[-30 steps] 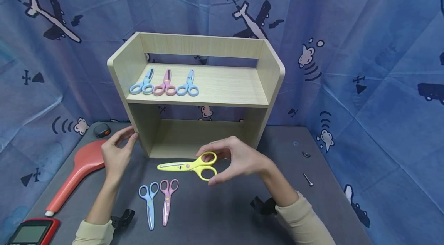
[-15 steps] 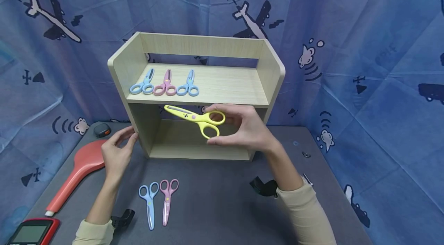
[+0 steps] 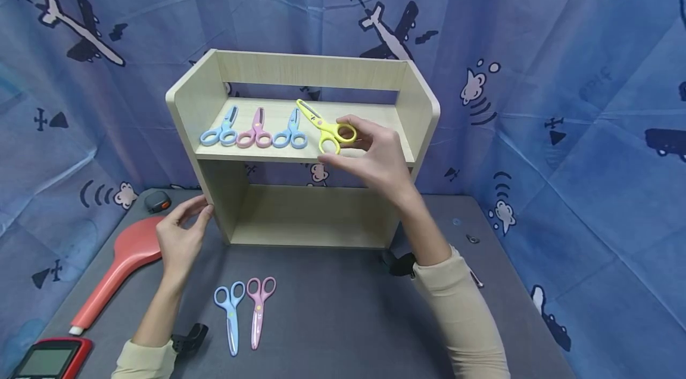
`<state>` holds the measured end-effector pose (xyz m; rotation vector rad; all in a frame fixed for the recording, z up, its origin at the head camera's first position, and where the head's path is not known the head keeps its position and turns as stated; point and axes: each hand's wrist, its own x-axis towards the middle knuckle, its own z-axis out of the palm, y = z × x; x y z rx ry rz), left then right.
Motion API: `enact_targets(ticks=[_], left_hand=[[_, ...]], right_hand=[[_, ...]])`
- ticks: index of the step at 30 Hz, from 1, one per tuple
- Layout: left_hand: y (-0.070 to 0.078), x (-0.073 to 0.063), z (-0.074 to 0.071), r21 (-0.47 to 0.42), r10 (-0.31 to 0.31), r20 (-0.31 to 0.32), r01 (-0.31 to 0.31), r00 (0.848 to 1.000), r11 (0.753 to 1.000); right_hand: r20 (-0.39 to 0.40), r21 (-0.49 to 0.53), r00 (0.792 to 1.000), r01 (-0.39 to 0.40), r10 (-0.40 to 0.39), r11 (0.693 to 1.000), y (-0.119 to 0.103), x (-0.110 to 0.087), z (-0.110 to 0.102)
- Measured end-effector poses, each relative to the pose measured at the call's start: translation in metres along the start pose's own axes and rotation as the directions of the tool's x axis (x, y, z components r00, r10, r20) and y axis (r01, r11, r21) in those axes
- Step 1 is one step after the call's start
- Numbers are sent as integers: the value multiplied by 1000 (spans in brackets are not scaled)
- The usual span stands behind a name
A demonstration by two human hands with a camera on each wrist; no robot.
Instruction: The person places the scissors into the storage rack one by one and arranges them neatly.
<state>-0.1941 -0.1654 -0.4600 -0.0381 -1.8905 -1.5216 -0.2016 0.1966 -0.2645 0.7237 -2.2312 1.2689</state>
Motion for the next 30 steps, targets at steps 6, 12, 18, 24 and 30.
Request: enact_targets(ticks=[6,12,18,24,30], left_hand=[[-2,1,1,-23,6,-10,-6,1000,1000],[-3,2,1,-17,2,-10,-2,1000,1000],[-2,2,2,-11,2,-11,-2,1000,1000],[-1,1,1,-19,5,-11,-5,1000,1000],[1,0,0,-15,-1,-5,1,1000,1000]], right_hand=[[-43,-82,996,-81,78,993,9,19,10],[-24,-203,990,-140,138,969,12,35,18],[17,-323,982,-172,187,931,19,42,24],[20,-379,975,-197,221,904,21,41,26],[39,-428,952,-258,303,866,19,41,25]])
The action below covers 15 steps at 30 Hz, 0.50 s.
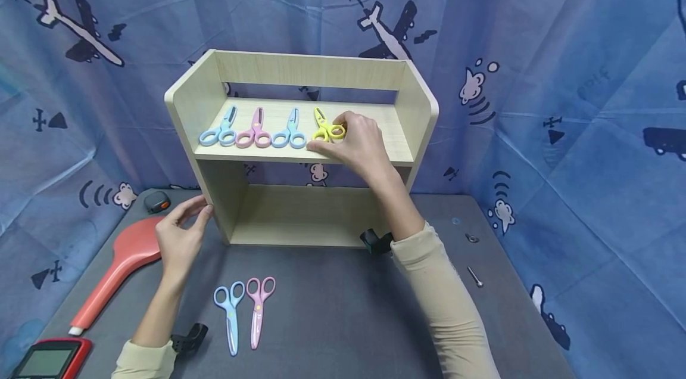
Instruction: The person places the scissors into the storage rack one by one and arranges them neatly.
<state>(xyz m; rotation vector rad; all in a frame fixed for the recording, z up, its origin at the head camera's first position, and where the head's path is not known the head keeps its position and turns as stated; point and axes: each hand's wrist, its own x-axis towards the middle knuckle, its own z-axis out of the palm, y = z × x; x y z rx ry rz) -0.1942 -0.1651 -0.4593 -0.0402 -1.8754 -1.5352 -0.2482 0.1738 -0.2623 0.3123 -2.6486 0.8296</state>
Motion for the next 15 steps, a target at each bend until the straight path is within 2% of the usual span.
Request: enact_targets(ticks=[5,10,15], left_hand=[[0,0,0,-3,-1,2,1,1000,1000],[0,1,0,4,1,1,-1,1000,1000],[-1,0,1,16,-2,-2,2,1000,1000]], right_hand=[[74,-24,997,-12,14,1000,-2,0,-6],[142,-1,990,-7,7,1000,-3,0,-14],[172,-2,985,-14,14,1000,-3,-1,-16]])
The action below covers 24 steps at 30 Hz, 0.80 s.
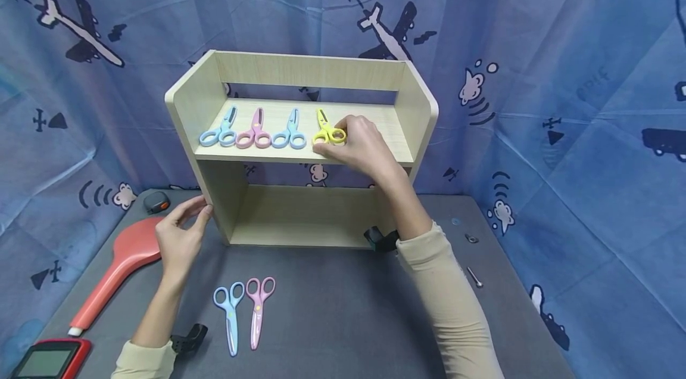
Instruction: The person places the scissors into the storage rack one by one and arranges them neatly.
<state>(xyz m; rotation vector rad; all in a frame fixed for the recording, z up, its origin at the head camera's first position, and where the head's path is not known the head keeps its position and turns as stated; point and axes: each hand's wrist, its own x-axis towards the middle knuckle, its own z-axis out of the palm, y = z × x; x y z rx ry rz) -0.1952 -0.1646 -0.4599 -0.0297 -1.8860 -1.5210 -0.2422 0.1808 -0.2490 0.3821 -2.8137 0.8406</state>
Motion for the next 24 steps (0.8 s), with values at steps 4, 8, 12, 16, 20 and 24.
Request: enact_targets(ticks=[4,8,12,16,20,24], left_hand=[[0,-1,-1,9,-5,-2,5,1000,1000],[1,-1,-1,11,-3,0,3,1000,1000],[1,-1,-1,16,-2,2,2,1000,1000],[1,-1,-1,14,-3,5,3,1000,1000],[1,-1,-1,12,-2,2,2,1000,1000],[0,-1,-1,11,-3,2,3,1000,1000]], right_hand=[[4,-20,1000,-9,9,1000,-2,0,1],[-5,-26,1000,-14,14,1000,-3,1,3],[-13,-21,1000,-7,7,1000,-2,2,5],[-11,-12,1000,-1,1,1000,-2,1,5],[-10,-3,1000,0,0,1000,-1,0,5],[-12,1,1000,-3,3,1000,-1,-1,5]])
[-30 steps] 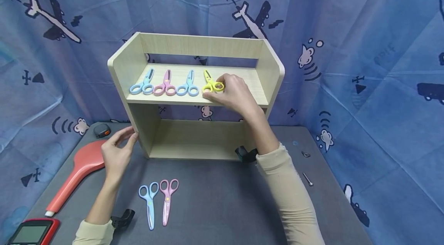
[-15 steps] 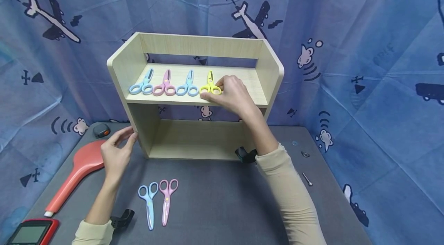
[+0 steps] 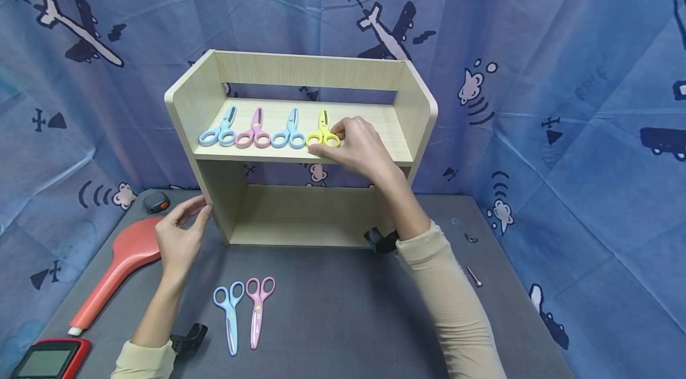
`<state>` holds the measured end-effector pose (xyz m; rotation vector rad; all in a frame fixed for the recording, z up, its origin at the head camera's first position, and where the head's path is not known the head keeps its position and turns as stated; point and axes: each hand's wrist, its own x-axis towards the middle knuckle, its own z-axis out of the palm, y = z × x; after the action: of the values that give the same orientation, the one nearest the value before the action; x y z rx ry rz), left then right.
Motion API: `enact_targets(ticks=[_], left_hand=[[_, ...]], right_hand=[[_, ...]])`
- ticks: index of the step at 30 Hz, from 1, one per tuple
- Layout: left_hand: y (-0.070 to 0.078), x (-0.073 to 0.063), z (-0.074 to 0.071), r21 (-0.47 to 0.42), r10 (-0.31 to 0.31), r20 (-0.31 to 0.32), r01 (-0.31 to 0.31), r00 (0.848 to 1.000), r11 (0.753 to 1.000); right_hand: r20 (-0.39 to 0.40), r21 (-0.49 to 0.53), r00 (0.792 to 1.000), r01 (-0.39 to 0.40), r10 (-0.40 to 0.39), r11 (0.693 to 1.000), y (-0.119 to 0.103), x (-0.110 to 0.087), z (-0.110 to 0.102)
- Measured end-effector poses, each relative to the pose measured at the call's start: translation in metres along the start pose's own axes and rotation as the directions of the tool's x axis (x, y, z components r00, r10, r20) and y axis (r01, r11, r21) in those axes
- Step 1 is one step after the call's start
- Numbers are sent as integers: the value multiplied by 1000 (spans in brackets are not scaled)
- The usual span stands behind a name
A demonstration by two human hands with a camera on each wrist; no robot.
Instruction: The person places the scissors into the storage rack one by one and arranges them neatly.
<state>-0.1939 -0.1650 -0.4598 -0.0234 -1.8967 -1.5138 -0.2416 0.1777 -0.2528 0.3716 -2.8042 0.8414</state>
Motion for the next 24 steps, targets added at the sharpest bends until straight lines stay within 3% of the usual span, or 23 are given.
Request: enact_targets(ticks=[7,13,19,24], left_hand=[[1,0,-1,4,-6,6,6,1000,1000],[1,0,-1,-10,-4,1,4,1000,1000],[-1,1,-1,-18,-1,-2,1,1000,1000],[-1,1,-1,-18,3,10,-2,1000,1000]], right_hand=[[-21,50,1000,-10,11,999,3,-3,-2],[-120,115,990,84,-70,990,5,-19,-1],[-241,111,948,238,-206,965,5,-44,3],[-298,92,890,388,-346,917,6,-71,14]])
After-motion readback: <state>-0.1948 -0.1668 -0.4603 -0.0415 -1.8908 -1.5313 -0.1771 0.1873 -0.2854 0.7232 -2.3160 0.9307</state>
